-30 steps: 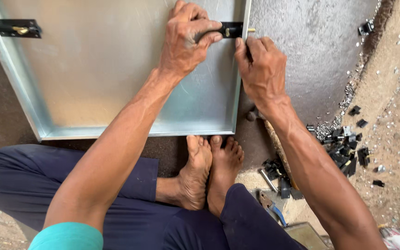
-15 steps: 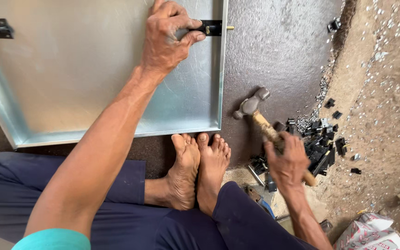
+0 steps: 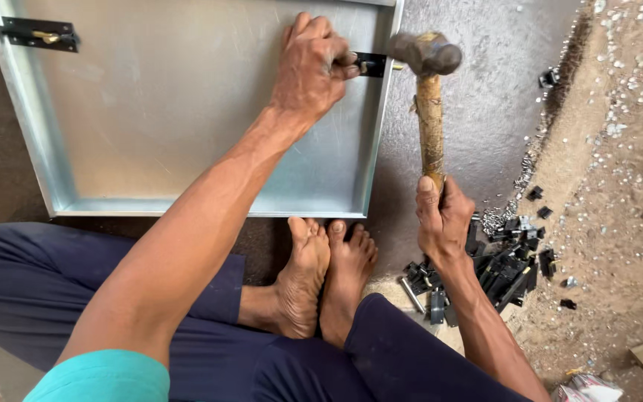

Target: The person sits on the floor and attaches metal hinges to rectangular metal frames using a hammer. They repeatedly pick up a hinge, position it on the frame, and hammer it into place, then move the completed frame aside and repeat the process with a new frame.

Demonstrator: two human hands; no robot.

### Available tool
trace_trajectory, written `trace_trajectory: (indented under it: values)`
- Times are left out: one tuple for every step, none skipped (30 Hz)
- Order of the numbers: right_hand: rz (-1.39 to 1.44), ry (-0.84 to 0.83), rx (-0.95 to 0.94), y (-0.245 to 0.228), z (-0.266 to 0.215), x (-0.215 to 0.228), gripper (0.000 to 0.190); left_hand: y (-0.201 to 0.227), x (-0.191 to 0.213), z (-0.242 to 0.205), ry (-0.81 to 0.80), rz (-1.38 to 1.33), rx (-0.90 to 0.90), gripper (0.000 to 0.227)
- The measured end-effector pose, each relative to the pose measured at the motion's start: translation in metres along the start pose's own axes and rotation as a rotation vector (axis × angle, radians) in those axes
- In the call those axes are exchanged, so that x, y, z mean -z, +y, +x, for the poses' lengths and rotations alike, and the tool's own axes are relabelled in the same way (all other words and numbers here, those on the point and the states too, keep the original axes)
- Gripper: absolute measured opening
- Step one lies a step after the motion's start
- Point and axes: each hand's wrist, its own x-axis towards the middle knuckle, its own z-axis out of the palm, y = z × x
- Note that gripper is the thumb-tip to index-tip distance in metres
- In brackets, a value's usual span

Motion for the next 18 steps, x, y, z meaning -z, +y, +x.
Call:
trace_trajectory:
  values:
    - [0.015,0.008,0.046,0.003,0.005,-0.005,0.047,-0.001,0.000,0.000,-0.002,0.011,-0.001,0.013]
    - [-0.039,-0.023,0.017,0.006,0.010,-0.011,0.049,-0.002,0.001,-0.001,-0.003,0.023,-0.001,0.013]
    - [-0.098,-0.048,-0.004,0.010,0.019,-0.017,0.050,-0.001,0.001,0.000,-0.007,0.030,-0.005,0.012]
    - [-0.157,-0.073,-0.024,0.012,0.025,-0.019,0.052,0.001,0.000,0.001,-0.011,0.037,-0.009,0.011]
    - [-0.146,-0.071,-0.043,0.012,0.027,-0.020,0.051,0.002,0.001,0.001,-0.018,0.043,-0.012,0.010]
    - [-0.134,-0.069,-0.061,0.011,0.027,-0.022,0.051,0.004,0.001,0.002,-0.008,0.054,-0.016,0.011]
    - [-0.116,-0.072,-0.073,0.012,0.029,-0.026,0.051,0.004,0.001,0.002,0.004,0.074,-0.018,0.011]
    - [-0.107,-0.042,0.009,0.013,0.030,-0.026,0.053,0.004,0.003,0.002,0.016,0.094,-0.019,0.012]
    - [-0.103,-0.011,0.081,0.015,0.027,-0.021,0.055,0.003,0.003,0.000,0.002,0.080,-0.002,0.012]
    - [-0.099,0.019,0.152,0.015,0.024,-0.019,0.057,0.003,0.003,-0.001,-0.012,0.066,0.015,0.013]
    - [-0.144,-0.029,0.056,0.015,0.026,-0.021,0.057,0.004,0.005,0.000,-0.025,0.054,0.024,0.014]
    - [-0.189,-0.079,-0.040,0.014,0.030,-0.021,0.057,0.006,0.007,-0.001,-0.036,0.055,0.042,0.013]
    - [-0.236,-0.120,-0.133,0.011,0.034,-0.017,0.058,0.009,0.008,0.001,-0.042,0.052,0.052,0.013]
    - [-0.154,-0.060,-0.085,0.007,0.033,-0.012,0.057,0.012,0.010,0.003,-0.049,0.049,0.061,0.013]
    - [-0.064,-0.005,-0.039,0.001,0.030,-0.011,0.057,0.013,0.014,0.003,-0.039,0.053,0.041,0.013]
    - [0.025,0.051,0.008,-0.004,0.027,-0.009,0.057,0.013,0.017,0.003,-0.029,0.058,0.021,0.013]
    - [0.036,0.093,0.029,-0.007,0.021,0.003,0.057,0.016,0.015,0.002,-0.030,0.048,-0.003,0.015]
    - [0.045,0.135,0.049,-0.008,0.017,0.021,0.057,0.016,0.018,-0.001,0.038,0.187,-0.079,0.023]
